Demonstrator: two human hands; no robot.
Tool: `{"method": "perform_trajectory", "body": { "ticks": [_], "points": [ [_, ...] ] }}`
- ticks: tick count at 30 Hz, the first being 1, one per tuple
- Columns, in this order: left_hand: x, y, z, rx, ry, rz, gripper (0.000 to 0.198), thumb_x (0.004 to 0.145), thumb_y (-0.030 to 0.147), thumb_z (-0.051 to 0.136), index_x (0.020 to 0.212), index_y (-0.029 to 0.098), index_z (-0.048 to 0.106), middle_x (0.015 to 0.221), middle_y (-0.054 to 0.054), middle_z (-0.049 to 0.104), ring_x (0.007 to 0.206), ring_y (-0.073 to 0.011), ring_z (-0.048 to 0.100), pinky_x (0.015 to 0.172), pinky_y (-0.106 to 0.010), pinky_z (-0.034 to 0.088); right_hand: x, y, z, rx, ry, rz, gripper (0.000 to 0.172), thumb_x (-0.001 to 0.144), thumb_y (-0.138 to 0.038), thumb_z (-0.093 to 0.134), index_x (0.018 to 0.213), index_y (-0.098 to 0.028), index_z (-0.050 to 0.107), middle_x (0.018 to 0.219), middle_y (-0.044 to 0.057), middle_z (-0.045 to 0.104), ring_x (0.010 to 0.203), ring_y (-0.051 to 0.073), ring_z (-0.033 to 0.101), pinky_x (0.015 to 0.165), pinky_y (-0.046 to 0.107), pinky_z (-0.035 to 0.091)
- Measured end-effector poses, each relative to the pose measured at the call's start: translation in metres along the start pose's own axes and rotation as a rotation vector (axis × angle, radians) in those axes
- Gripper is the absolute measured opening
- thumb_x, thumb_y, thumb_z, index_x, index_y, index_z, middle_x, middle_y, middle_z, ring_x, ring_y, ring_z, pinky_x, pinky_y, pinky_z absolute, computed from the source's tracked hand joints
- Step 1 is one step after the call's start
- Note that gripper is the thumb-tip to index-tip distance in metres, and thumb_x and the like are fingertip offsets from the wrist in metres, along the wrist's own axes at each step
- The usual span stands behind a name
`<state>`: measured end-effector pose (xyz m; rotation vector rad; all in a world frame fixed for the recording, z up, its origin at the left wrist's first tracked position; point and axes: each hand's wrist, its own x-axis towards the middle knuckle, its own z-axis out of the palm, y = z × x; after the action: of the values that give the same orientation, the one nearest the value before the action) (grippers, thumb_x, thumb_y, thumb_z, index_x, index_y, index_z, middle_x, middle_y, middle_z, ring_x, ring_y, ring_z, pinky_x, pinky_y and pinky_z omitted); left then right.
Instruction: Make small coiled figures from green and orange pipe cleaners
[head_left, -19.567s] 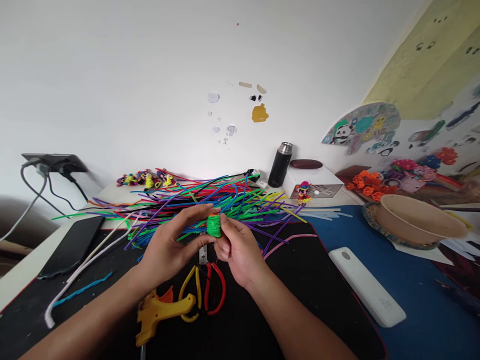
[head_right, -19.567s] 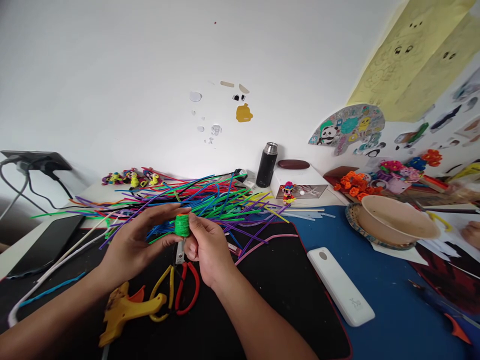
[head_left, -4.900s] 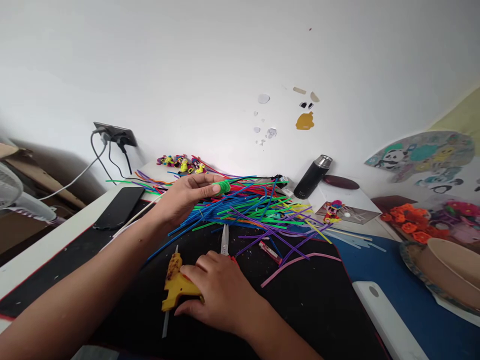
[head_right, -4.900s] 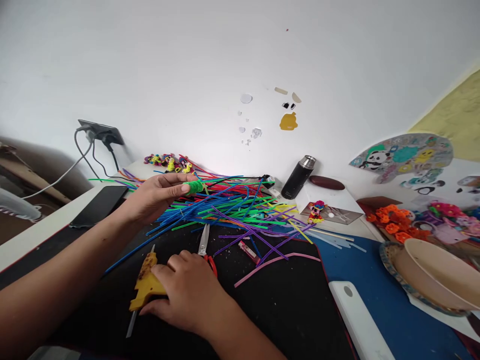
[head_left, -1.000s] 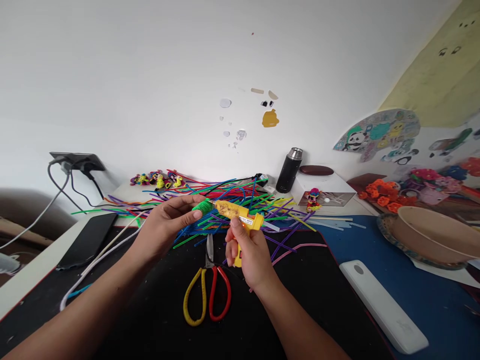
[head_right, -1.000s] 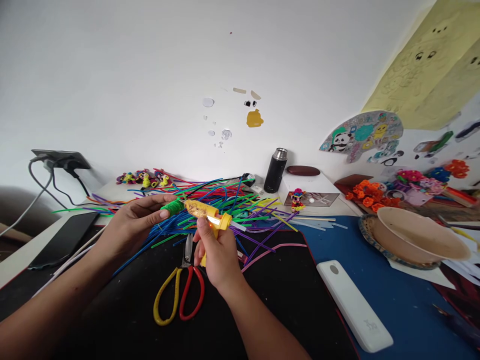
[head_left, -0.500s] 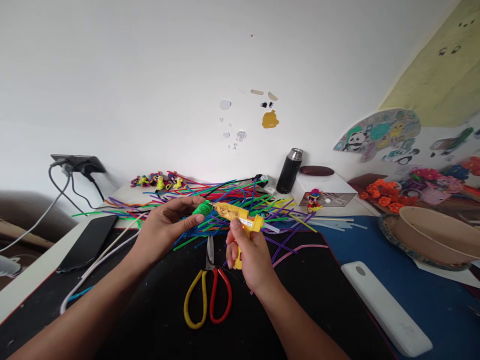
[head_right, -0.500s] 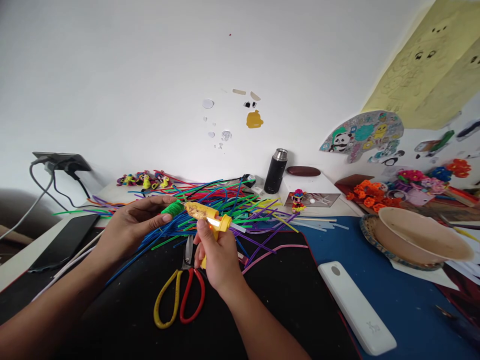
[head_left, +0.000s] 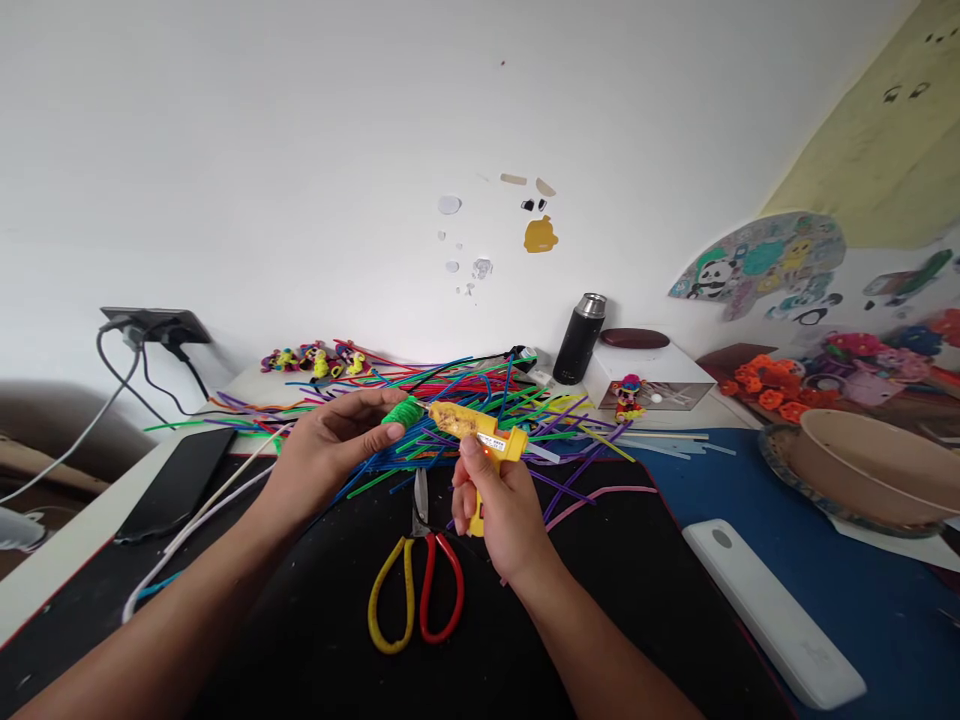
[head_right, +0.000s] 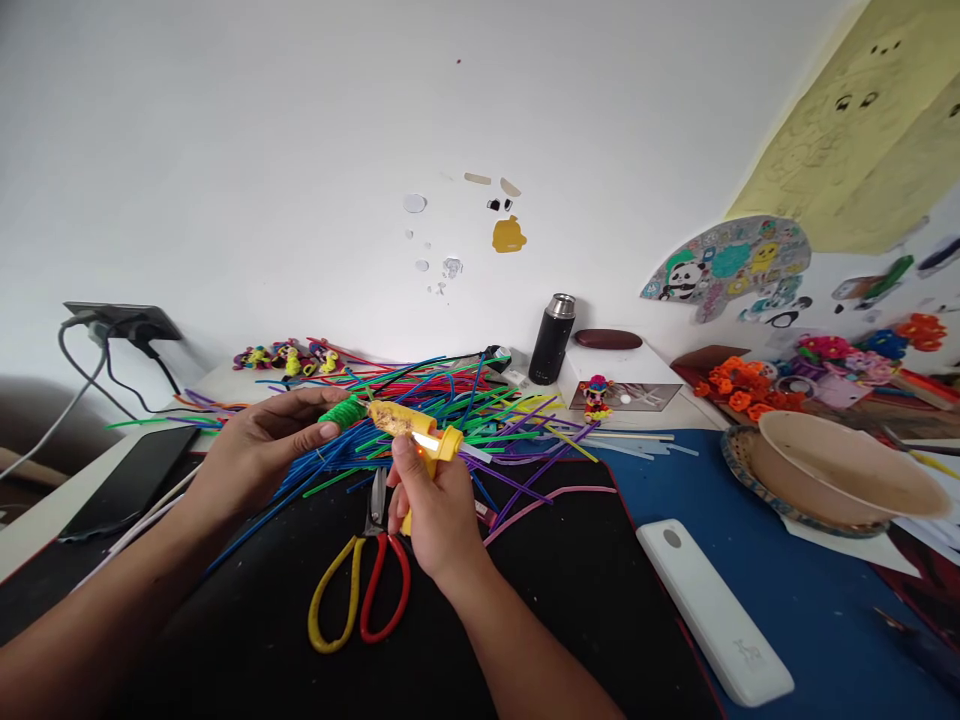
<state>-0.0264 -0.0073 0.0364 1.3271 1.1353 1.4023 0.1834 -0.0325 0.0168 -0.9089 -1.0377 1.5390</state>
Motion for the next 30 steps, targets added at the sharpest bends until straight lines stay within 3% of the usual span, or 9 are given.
{"method": "perform_trajectory", "body": {
  "ticks": [30],
  "points": [
    [-0.004, 0.0076, 0.0006, 0.054, 0.04, 0.041, 0.046, 0.066, 0.048, 0.104, 0.102, 0.024, 0.089, 0.105, -0.009, 0.085, 0.098, -0.0293, 0.076, 0.086, -0.036, 0.064, -0.0026, -0.0025, 0.0006, -0.013, -0.005, 0.003, 0.075, 0.073, -0.094, 0.074, 0.064, -0.021, 0.059, 0.042, -0.007, 0.044, 0.035, 0.012, 0.05, 0.041, 0.024, 0.036]
  ]
}}
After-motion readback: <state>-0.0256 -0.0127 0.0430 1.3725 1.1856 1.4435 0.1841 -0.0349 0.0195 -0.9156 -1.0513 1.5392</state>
